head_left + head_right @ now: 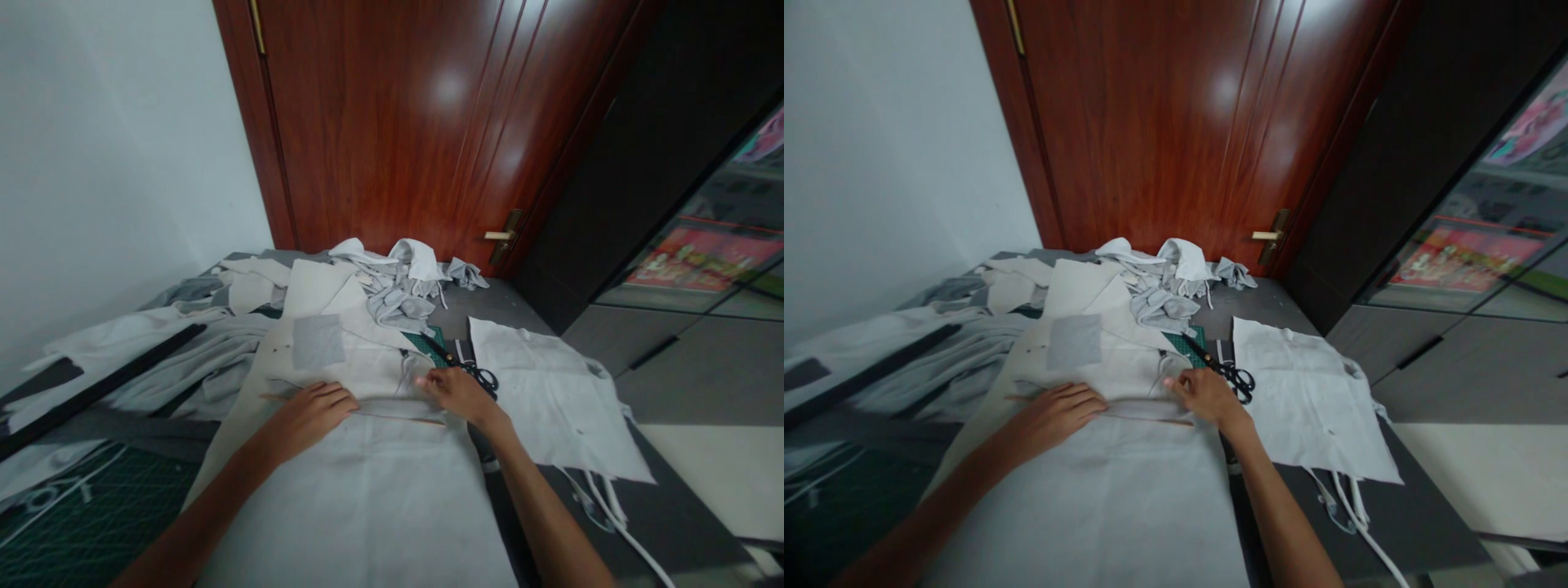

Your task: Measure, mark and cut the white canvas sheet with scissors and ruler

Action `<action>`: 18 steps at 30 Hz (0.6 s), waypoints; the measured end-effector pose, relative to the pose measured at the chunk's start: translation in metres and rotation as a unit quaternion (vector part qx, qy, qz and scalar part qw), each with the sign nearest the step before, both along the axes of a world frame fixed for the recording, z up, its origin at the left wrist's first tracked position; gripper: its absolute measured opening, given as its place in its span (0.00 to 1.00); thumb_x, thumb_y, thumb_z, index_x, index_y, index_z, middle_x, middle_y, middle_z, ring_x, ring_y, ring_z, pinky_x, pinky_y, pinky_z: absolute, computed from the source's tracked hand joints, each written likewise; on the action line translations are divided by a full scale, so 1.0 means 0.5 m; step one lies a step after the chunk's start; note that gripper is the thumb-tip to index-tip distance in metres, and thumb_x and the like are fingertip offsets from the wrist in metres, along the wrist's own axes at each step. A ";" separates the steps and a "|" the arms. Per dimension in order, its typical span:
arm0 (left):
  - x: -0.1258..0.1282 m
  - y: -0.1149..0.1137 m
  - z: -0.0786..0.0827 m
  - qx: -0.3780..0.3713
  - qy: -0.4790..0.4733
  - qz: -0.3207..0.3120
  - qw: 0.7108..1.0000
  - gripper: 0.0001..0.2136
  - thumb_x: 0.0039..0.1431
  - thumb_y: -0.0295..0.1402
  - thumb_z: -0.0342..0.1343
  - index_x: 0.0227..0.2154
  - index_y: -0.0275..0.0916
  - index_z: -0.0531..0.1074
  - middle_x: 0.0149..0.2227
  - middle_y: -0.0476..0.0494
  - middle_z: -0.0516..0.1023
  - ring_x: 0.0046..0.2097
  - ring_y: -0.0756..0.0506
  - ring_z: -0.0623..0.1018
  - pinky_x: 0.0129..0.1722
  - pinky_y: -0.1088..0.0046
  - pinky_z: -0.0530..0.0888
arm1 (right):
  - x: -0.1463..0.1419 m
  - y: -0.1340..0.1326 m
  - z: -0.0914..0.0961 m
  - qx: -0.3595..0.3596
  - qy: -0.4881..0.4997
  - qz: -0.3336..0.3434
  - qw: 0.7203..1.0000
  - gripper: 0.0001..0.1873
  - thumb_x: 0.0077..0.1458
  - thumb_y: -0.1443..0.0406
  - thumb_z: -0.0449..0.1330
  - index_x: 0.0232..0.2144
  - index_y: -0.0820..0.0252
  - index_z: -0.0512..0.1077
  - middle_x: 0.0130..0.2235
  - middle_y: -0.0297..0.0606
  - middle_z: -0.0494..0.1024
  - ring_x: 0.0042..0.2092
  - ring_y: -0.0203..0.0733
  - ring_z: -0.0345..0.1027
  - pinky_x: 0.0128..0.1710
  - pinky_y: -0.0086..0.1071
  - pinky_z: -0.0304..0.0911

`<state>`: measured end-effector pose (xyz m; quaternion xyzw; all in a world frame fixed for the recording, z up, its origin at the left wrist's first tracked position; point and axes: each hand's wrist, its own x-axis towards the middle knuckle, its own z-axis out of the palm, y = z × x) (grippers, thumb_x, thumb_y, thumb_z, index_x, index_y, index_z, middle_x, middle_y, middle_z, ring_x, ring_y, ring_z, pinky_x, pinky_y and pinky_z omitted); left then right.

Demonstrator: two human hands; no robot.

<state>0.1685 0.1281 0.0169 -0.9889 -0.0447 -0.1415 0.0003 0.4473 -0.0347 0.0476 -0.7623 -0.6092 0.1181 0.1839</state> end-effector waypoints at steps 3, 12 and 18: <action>-0.006 0.000 0.010 -0.018 -0.016 -0.013 1.000 0.12 0.71 0.25 0.48 0.46 0.43 0.76 0.44 0.44 0.80 0.47 0.44 0.78 0.52 0.67 0.73 | 0.000 0.037 -0.010 -0.064 -0.086 -0.076 0.991 0.37 0.67 0.42 0.48 0.24 0.62 0.79 0.30 0.52 0.83 0.37 0.52 0.80 0.35 0.36 0.68; -0.004 -0.002 0.010 0.032 -0.005 -0.016 0.999 0.11 0.69 0.23 0.50 0.45 0.41 0.76 0.44 0.45 0.81 0.46 0.43 0.78 0.49 0.65 0.73 | -0.118 0.103 -0.019 -0.076 -0.143 -0.055 0.985 0.15 0.59 0.61 0.62 0.40 0.67 0.82 0.43 0.60 0.84 0.43 0.60 0.80 0.40 0.43 0.71; -0.003 0.001 0.013 0.029 -0.008 0.003 1.000 0.12 0.70 0.25 0.49 0.46 0.42 0.76 0.45 0.43 0.81 0.46 0.43 0.79 0.50 0.64 0.73 | -0.018 0.095 0.042 -0.006 -0.147 -0.121 0.982 0.21 0.67 0.59 0.51 0.38 0.66 0.81 0.39 0.56 0.84 0.43 0.53 0.80 0.41 0.37 0.69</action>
